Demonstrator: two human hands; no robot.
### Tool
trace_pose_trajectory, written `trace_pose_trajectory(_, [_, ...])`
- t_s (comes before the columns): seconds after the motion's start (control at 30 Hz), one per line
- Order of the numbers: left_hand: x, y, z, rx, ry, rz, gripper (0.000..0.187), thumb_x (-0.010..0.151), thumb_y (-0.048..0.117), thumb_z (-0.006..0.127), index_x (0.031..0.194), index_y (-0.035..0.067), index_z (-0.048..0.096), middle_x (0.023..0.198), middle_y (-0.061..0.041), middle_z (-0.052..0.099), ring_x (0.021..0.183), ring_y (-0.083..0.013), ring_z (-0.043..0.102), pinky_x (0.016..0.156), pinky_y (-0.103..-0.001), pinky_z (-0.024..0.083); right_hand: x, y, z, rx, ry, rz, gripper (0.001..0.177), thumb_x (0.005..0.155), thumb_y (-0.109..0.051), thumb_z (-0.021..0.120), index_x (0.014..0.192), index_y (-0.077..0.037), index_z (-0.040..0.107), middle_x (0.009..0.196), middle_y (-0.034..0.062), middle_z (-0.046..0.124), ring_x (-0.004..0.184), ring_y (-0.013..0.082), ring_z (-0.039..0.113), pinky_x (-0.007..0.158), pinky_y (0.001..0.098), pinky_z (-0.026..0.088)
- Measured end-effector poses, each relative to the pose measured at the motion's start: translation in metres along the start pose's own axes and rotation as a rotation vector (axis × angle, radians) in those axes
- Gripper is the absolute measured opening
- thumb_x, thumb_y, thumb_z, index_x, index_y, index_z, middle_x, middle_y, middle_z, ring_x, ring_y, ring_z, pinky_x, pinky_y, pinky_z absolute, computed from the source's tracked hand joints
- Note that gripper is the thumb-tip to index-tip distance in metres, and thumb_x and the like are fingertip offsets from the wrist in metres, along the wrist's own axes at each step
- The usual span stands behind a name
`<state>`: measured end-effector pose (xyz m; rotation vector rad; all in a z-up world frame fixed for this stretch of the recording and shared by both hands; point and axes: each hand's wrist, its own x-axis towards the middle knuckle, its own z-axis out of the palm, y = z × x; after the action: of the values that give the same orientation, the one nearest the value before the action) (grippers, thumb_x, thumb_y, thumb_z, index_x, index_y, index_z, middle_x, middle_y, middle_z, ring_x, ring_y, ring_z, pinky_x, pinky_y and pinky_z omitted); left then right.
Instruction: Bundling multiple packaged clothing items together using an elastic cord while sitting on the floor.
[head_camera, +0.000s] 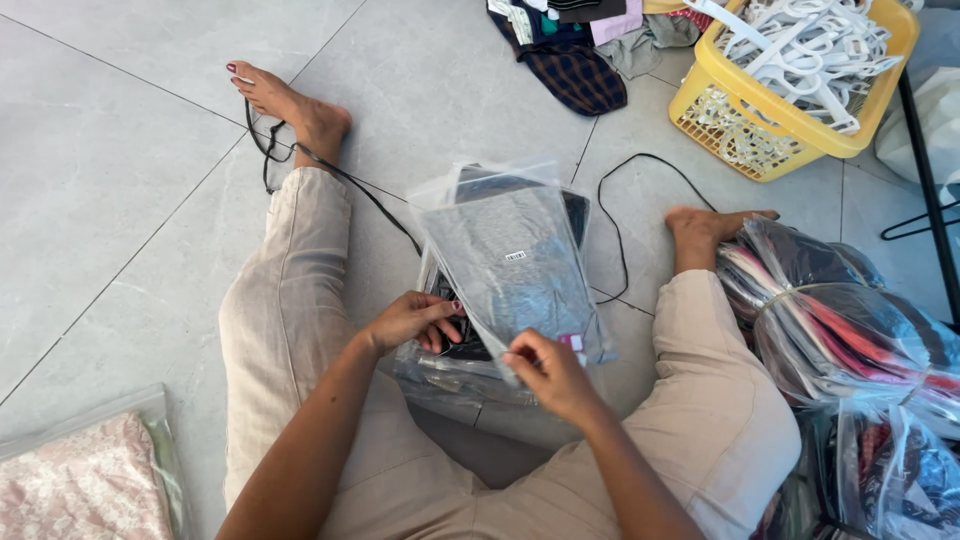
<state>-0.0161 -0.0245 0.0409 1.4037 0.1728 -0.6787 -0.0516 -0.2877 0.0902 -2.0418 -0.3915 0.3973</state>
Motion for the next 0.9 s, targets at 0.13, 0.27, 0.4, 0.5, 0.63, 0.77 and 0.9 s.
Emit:
trace_pose_trajectory(0.13, [0.019, -0.022, -0.011, -0.084, 0.023, 0.020, 0.053, 0.087, 0.039, 0.063, 0.123, -0.001, 0.058, 0.087, -0.021, 0.071, 0.060, -0.0239, 0.071, 0.053, -0.029, 0.059, -0.002, -0.018, 0.033, 0.225, 0.013, -0.018, 0.015, 0.091, -0.019, 0.061, 0.100, -0.008, 0.067, 0.080, 0.0121, 0.071, 0.072, 0.0165, 0.069, 0.063, 0.0300, 0.059])
trace_pose_trajectory(0.27, [0.025, -0.027, -0.019, -0.142, 0.082, 0.145, 0.056, 0.085, 0.025, 0.066, 0.135, 0.006, 0.050, 0.096, -0.017, 0.069, 0.077, -0.0230, 0.070, 0.068, -0.033, 0.061, 0.002, -0.033, 0.028, 0.233, -0.059, -0.122, 0.030, 0.092, -0.015, 0.057, 0.121, -0.006, 0.061, 0.114, 0.0194, 0.065, 0.105, 0.0306, 0.064, 0.082, 0.0412, 0.055])
trace_pose_trajectory(0.4, [0.037, -0.042, -0.022, -0.102, 0.152, 0.267, 0.056, 0.081, -0.001, 0.066, 0.135, 0.005, 0.049, 0.097, -0.012, 0.072, 0.078, -0.0153, 0.067, 0.065, -0.026, 0.059, 0.006, -0.036, 0.011, -0.028, 0.040, -0.237, 0.037, 0.090, -0.012, 0.059, 0.126, -0.005, 0.055, 0.129, 0.0227, 0.054, 0.119, 0.0436, 0.051, 0.094, 0.0532, 0.047])
trace_pose_trajectory(0.5, [0.040, -0.038, -0.020, -0.074, 0.220, 0.288, 0.053, 0.082, -0.003, 0.063, 0.133, 0.008, 0.051, 0.093, -0.009, 0.072, 0.075, -0.0149, 0.065, 0.063, -0.026, 0.056, 0.007, -0.029, 0.007, -0.362, 0.180, -0.284, 0.061, 0.084, -0.024, 0.070, 0.135, -0.001, 0.045, 0.129, 0.0279, 0.049, 0.126, 0.0482, 0.041, 0.104, 0.0609, 0.032])
trace_pose_trajectory(0.63, [0.031, -0.030, -0.019, -0.061, 0.310, 0.249, 0.054, 0.083, -0.003, 0.061, 0.134, 0.009, 0.049, 0.087, -0.006, 0.069, 0.066, -0.0121, 0.059, 0.055, -0.021, 0.049, 0.017, 0.014, 0.003, -0.366, 0.069, 0.071, 0.090, 0.086, -0.045, 0.068, 0.148, -0.002, 0.019, 0.143, 0.0403, 0.021, 0.131, 0.0589, 0.022, 0.096, 0.0773, 0.026])
trace_pose_trajectory(0.77, [0.026, -0.024, -0.012, -0.004, 0.332, 0.267, 0.056, 0.081, -0.005, 0.057, 0.135, 0.007, 0.048, 0.085, -0.006, 0.064, 0.075, -0.0143, 0.058, 0.062, -0.023, 0.046, 0.026, 0.037, 0.002, -0.352, -0.009, 0.147, 0.089, 0.091, -0.052, 0.056, 0.151, -0.005, 0.009, 0.150, 0.0344, 0.007, 0.137, 0.0569, 0.010, 0.098, 0.0768, 0.019])
trace_pose_trajectory(0.9, [0.030, -0.031, -0.012, 0.088, 0.360, 0.270, 0.055, 0.084, -0.002, 0.056, 0.137, 0.008, 0.046, 0.087, -0.009, 0.064, 0.080, -0.0177, 0.058, 0.069, -0.028, 0.046, 0.034, 0.037, 0.003, -0.336, 0.054, 0.119, 0.080, 0.095, -0.049, 0.050, 0.153, -0.009, 0.010, 0.154, 0.0293, 0.005, 0.138, 0.0548, 0.007, 0.101, 0.0762, 0.012])
